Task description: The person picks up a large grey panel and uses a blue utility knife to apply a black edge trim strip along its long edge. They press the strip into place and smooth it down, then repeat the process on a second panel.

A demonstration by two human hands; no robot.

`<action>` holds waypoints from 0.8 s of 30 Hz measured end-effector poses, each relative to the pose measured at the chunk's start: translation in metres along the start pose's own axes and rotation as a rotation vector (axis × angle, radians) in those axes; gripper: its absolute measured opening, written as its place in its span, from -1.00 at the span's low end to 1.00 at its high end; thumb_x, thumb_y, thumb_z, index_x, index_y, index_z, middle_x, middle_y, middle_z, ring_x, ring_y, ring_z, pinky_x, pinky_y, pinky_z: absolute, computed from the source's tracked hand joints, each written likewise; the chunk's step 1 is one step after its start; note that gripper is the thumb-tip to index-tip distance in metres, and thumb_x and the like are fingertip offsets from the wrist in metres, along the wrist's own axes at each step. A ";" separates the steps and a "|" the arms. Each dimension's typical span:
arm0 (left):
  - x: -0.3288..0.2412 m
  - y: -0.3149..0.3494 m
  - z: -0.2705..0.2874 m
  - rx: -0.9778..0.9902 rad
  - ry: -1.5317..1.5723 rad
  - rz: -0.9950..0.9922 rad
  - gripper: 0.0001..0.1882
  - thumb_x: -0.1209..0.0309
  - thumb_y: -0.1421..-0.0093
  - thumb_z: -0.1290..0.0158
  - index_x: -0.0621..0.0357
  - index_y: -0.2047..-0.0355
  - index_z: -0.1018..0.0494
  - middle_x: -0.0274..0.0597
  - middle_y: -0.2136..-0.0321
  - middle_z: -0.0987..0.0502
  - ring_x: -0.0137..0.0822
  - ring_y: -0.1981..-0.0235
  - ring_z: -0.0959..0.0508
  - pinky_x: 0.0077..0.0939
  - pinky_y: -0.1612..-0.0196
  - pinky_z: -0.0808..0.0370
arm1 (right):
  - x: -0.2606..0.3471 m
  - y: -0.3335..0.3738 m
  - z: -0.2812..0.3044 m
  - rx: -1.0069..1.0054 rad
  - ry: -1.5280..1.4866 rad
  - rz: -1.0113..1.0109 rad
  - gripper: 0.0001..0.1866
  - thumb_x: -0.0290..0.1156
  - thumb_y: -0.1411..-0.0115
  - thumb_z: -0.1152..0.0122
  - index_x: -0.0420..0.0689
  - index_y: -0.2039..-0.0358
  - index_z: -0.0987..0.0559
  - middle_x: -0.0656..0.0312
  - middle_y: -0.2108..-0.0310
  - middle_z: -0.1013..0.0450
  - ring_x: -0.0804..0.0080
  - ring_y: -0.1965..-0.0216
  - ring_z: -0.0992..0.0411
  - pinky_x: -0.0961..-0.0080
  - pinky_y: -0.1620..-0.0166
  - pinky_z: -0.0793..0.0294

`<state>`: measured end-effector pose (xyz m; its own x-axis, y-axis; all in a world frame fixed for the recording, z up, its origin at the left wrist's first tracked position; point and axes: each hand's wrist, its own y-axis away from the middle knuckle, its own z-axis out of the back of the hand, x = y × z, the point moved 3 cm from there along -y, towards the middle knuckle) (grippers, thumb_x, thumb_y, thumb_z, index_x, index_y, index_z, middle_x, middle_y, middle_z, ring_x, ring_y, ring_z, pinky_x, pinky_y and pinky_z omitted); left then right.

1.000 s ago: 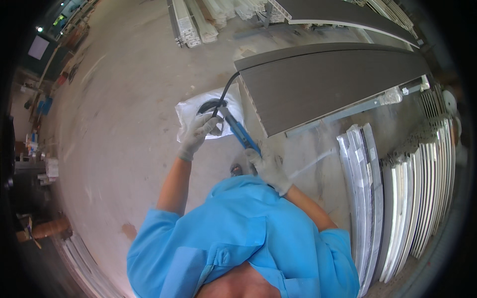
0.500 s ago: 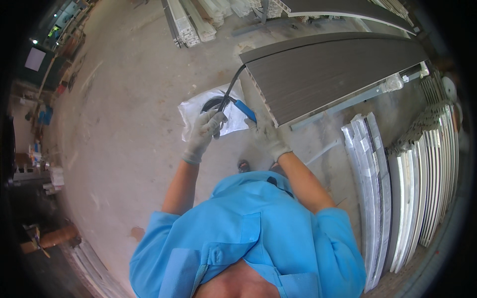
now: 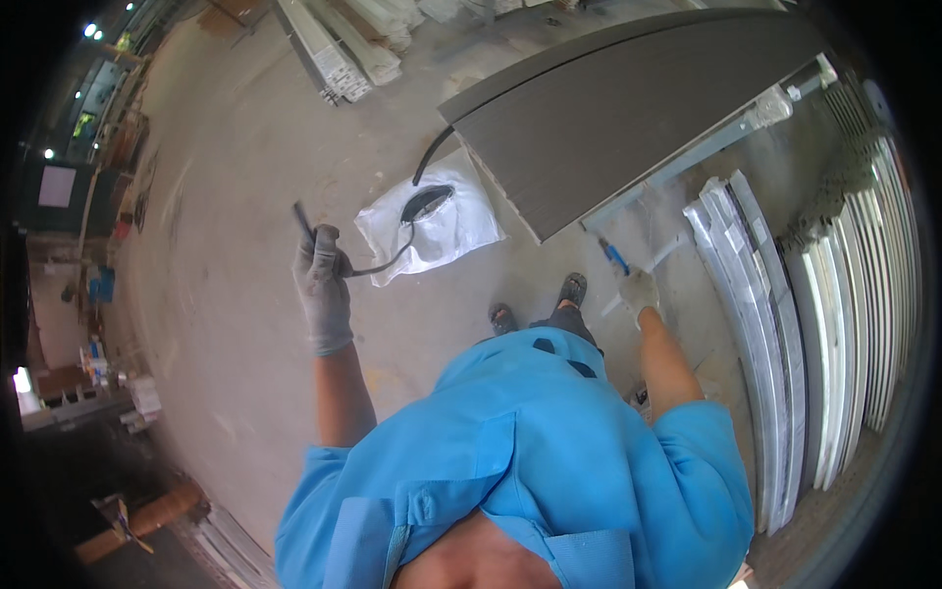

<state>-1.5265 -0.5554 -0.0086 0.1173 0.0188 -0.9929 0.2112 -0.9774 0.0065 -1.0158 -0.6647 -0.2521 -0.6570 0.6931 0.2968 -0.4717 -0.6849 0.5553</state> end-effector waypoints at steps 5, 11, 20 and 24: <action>0.029 -0.027 -0.001 0.024 -0.158 -0.107 -0.51 0.05 -0.50 0.01 0.32 0.08 -0.54 -0.42 0.55 -0.41 -0.49 0.49 -0.41 -0.57 0.36 -0.34 | -0.010 0.000 0.003 -0.083 -0.487 -0.093 -0.52 0.07 -0.43 -0.03 -0.15 0.12 -0.55 0.13 0.56 -0.50 0.30 0.62 -0.52 0.34 0.53 -0.54; -0.041 -0.116 -0.024 0.068 -1.121 -0.573 -0.42 0.01 -0.54 0.12 0.26 -0.23 -0.47 -0.22 0.34 -0.63 -0.27 0.39 -0.59 -0.38 0.26 -0.54 | -0.053 0.002 -0.009 -0.154 -0.870 -0.141 -0.67 -0.11 -0.41 -0.12 -0.15 0.12 -0.51 0.24 0.58 -0.45 0.41 0.64 -0.45 0.39 0.56 -0.48; -0.235 -0.133 -0.325 0.363 -0.151 -0.736 -0.48 -0.01 -0.51 0.10 0.26 -0.06 -0.46 -0.34 0.45 -0.49 -0.49 0.51 -0.43 -0.61 0.44 -0.33 | 0.015 -0.010 0.263 -0.517 -1.425 0.294 -0.71 -0.12 -0.35 -0.32 -0.09 0.28 -0.60 0.47 0.56 -0.34 0.67 0.56 -0.24 0.60 0.48 -0.19; -0.305 -0.083 -0.526 0.841 0.264 -0.870 -0.64 0.10 -0.47 0.02 0.17 0.12 -0.48 -0.27 0.50 -0.51 -0.40 0.50 -0.53 -0.54 0.43 -0.45 | 0.149 0.002 0.422 -0.150 -1.529 1.128 -0.22 0.03 -0.46 -0.10 -0.27 -0.45 -0.20 0.09 -0.25 -0.46 0.57 0.42 -0.28 0.60 0.29 -0.36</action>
<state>-1.0697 -0.3690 0.3556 0.4623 0.6760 -0.5738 -0.3606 -0.4478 -0.8182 -0.8661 -0.4675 0.1210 0.3164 -0.5060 0.8024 -0.3513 -0.8482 -0.3964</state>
